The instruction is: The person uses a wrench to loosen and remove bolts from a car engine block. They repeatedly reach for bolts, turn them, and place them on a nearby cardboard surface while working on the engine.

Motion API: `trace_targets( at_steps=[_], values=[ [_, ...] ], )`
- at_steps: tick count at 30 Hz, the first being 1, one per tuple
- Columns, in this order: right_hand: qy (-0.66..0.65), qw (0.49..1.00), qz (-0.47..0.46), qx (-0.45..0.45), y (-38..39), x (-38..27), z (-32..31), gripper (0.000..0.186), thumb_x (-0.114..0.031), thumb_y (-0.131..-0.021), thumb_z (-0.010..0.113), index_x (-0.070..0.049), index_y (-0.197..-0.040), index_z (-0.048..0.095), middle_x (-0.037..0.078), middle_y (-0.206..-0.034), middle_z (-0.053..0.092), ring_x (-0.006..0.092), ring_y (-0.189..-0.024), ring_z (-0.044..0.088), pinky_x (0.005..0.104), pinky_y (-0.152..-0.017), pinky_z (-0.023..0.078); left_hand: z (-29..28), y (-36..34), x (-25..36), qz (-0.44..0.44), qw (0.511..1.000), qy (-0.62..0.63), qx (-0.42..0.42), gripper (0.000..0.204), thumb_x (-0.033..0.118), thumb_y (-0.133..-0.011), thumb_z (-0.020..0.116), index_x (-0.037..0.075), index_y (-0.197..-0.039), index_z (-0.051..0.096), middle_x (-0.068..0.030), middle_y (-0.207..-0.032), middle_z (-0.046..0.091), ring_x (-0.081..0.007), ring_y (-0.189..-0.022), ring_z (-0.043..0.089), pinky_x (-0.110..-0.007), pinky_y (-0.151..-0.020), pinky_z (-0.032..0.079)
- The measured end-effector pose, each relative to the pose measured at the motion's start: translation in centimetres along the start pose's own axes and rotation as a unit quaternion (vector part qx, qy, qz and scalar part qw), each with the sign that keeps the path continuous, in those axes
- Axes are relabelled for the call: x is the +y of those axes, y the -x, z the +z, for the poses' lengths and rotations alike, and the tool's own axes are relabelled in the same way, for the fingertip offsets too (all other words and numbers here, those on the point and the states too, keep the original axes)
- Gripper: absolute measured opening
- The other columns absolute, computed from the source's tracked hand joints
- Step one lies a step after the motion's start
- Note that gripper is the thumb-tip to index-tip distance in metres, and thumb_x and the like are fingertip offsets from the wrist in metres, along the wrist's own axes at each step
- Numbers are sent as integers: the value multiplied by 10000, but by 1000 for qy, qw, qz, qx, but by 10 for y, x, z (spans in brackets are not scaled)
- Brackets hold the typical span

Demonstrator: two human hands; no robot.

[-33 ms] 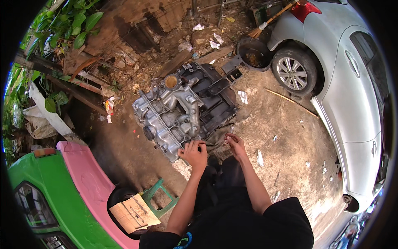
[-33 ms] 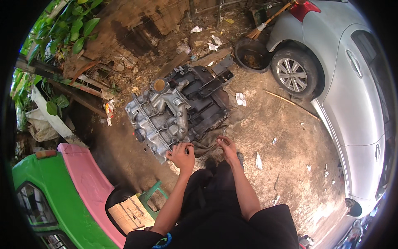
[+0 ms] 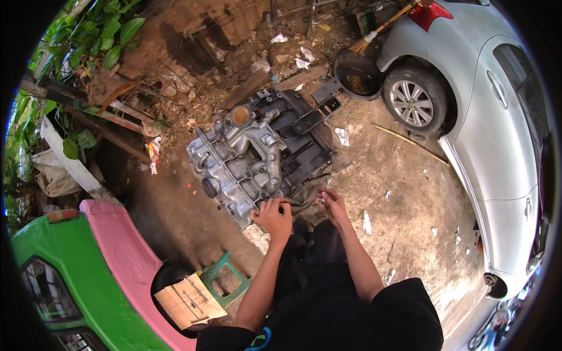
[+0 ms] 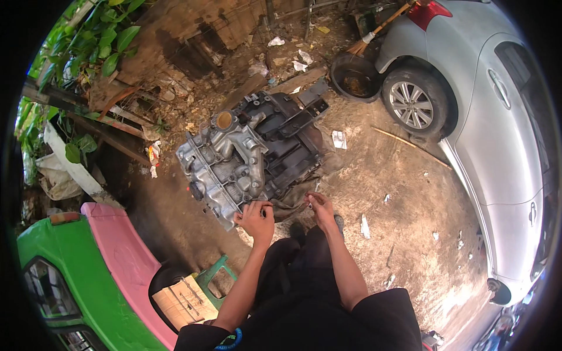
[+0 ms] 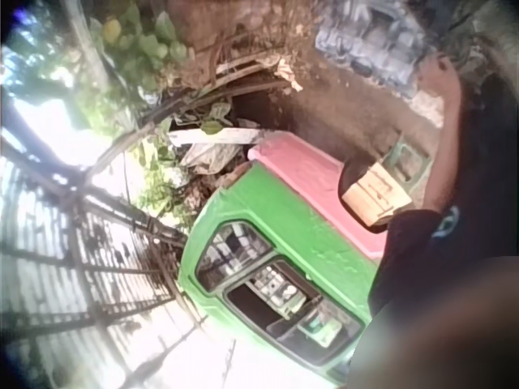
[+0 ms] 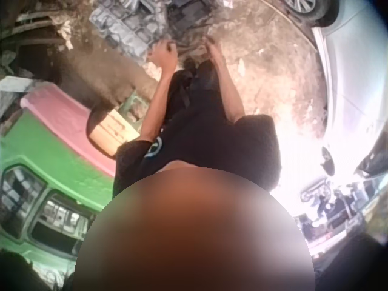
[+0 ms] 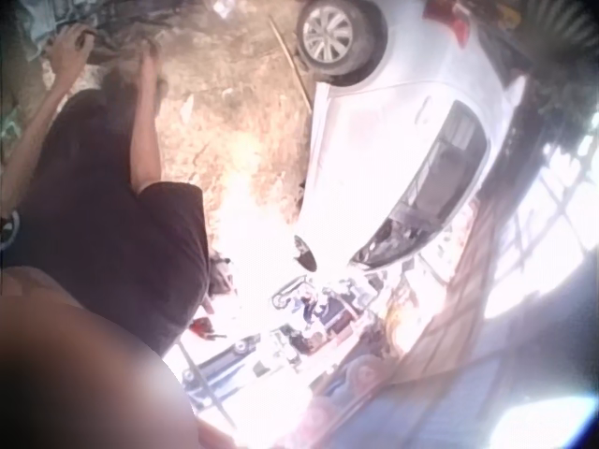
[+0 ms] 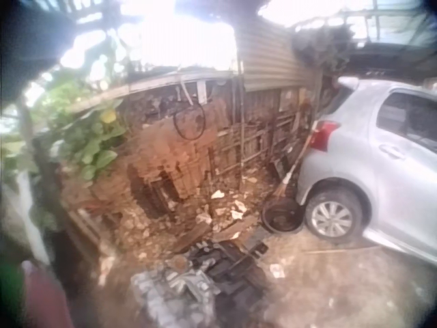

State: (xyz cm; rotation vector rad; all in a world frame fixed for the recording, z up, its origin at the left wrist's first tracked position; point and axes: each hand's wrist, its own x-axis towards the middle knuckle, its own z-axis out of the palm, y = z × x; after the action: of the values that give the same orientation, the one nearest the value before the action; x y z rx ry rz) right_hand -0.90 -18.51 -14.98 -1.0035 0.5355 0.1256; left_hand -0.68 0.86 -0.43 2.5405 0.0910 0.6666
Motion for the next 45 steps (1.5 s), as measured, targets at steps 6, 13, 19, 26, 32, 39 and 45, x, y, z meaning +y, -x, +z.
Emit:
trace_targets(
  at_steps=[6,13,19,26,32,39,45],
  values=[
    [-94,978,156,104,-2,9,21,450,91,-911,436,-117,-1310,440,67,-852,530,139,-627,439,301,-533,403,6,-2,-3,-13,1000,-3,-14,136,120,-854,649,187,-737,669,69,-772,654,-168,-758,557,-417,-872,280],
    [-250,921,287,87,4,10,52,323,-237,-1140,356,-141,-1359,572,10,-777,438,103,-551,323,252,-460,286,7,-2,-4,-13,1000,-20,-18,122,115,-851,649,183,-751,670,68,-777,651,-173,-771,573,-422,-876,286],
    [-429,826,341,128,-17,16,65,348,-168,-1142,338,8,-1374,529,-2,-719,396,97,-552,349,247,-558,465,7,-2,-4,-14,1000,-16,-16,117,120,-853,657,189,-760,678,73,-780,652,-162,-763,570,-418,-884,286],
    [-440,835,293,154,-22,2,76,214,-81,-1113,339,76,-1081,481,4,-715,394,113,-584,404,263,-642,548,8,-2,-4,-20,1000,-16,-15,106,127,-841,667,198,-767,690,82,-772,647,-155,-750,562,-415,-893,285],
    [-391,866,265,163,-22,-15,82,195,-56,-1092,357,23,-927,423,55,-767,446,158,-638,475,360,-770,654,7,-2,-4,-18,999,-23,-17,108,124,-839,664,201,-768,691,81,-778,647,-158,-755,566,-417,-893,289],
    [-282,918,259,99,-26,-29,83,191,-30,-1060,389,25,-895,467,85,-773,521,196,-690,579,349,-764,661,5,-3,-3,-23,999,-15,-21,109,122,-837,656,201,-770,691,80,-782,650,-162,-770,577,-422,-897,292],
    [-272,919,270,87,-23,-32,81,187,-33,-1062,377,32,-918,476,87,-795,529,191,-680,579,343,-744,658,4,-4,-2,-12,1000,-16,-19,125,110,-857,654,188,-759,667,70,-779,647,-168,-770,572,-422,-870,284]
  ],
)
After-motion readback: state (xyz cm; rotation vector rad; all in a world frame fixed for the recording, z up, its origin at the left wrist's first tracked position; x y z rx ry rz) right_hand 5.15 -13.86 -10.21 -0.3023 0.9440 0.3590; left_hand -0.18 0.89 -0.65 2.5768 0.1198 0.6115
